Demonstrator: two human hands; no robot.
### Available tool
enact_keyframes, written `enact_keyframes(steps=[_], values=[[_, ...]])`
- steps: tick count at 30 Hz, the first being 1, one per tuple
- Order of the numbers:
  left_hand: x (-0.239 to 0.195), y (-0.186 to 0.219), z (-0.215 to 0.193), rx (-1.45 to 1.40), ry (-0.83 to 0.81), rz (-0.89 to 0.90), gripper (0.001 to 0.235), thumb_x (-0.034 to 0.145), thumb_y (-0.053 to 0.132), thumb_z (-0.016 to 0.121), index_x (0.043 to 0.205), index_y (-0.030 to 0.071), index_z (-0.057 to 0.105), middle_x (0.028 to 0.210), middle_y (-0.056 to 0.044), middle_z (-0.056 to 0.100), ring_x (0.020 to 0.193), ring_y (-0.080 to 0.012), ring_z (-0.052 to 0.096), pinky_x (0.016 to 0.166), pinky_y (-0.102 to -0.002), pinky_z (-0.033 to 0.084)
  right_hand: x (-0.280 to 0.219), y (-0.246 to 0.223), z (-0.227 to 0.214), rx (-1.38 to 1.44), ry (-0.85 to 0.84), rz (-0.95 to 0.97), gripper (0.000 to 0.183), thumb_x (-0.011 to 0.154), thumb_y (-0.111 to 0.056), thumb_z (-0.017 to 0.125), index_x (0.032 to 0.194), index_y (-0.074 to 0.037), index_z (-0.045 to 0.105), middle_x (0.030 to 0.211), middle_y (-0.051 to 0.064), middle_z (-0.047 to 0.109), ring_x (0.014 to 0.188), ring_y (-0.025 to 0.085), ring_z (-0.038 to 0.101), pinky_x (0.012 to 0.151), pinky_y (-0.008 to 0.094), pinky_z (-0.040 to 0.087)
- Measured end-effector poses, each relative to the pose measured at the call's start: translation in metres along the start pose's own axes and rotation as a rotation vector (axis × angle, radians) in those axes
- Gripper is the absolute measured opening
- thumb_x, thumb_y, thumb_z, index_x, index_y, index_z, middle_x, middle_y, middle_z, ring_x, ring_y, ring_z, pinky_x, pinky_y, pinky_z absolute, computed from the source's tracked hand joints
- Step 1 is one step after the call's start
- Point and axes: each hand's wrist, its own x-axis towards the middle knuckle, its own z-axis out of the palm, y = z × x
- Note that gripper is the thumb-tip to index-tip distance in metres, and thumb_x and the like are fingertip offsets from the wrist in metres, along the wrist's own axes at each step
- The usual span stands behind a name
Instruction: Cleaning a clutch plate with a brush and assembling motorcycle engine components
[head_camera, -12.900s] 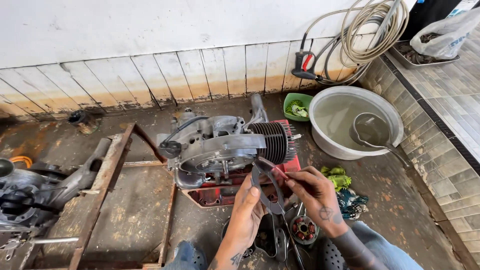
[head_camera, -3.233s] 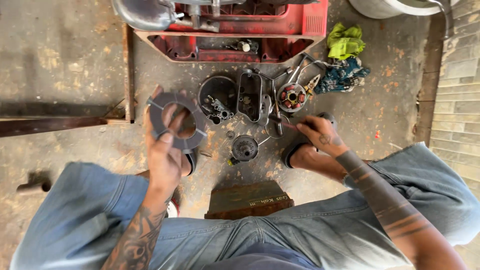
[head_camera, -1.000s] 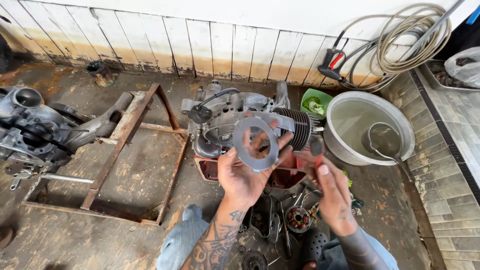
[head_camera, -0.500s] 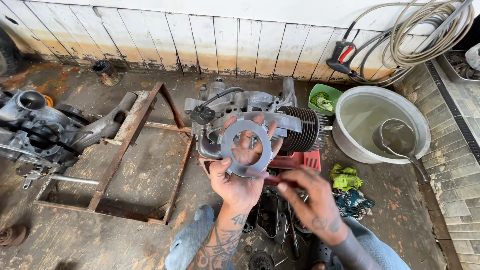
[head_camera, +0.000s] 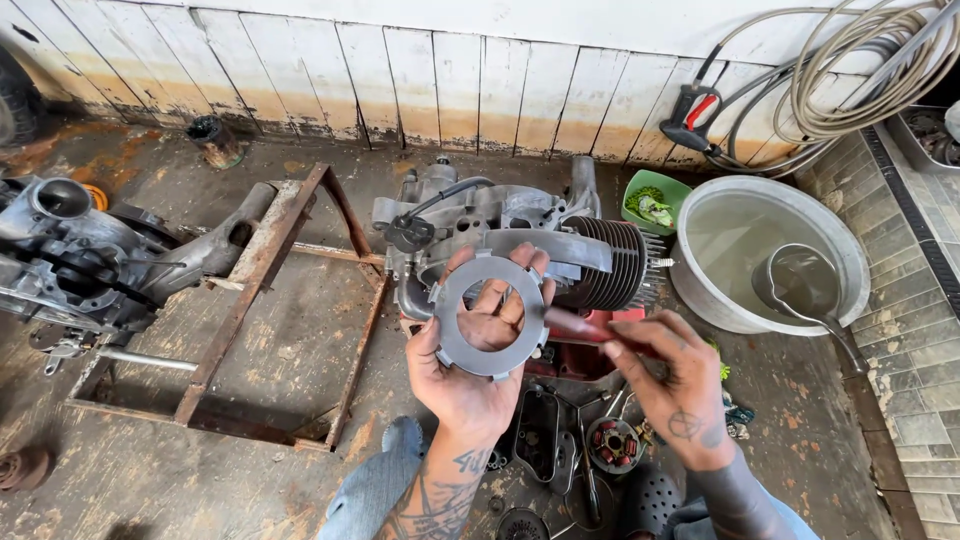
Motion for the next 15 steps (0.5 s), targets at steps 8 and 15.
enact_keyframes(steps=[8, 15], values=[[-0.001, 0.001, -0.008, -0.198, 0.118, -0.204, 0.065, 0.095, 0.040, 0.046, 0.153, 0.013, 0.040, 0.155, -0.030, 0.041, 0.149, -0.0531, 0.030, 0.124, -0.067, 0.025, -0.003, -0.012, -0.008, -0.031, -0.062, -0.171, 0.026, 0.078, -0.020, 0.081, 0.102, -0.009, 0.078, 0.097, 0.005, 0.071, 0.069, 0.013, 0.061, 0.056, 0.025, 0.050], [0.002, 0.001, -0.004, -0.118, 0.079, -0.147, 0.060, 0.106, 0.044, 0.036, 0.154, 0.009, 0.037, 0.157, -0.033, 0.036, 0.150, -0.0505, 0.031, 0.126, -0.065, 0.023, -0.002, -0.011, -0.005, -0.075, -0.057, -0.248, 0.025, 0.078, -0.018, 0.081, 0.101, -0.007, 0.078, 0.094, 0.003, 0.067, 0.070, 0.012, 0.056, 0.056, 0.026, 0.046]])
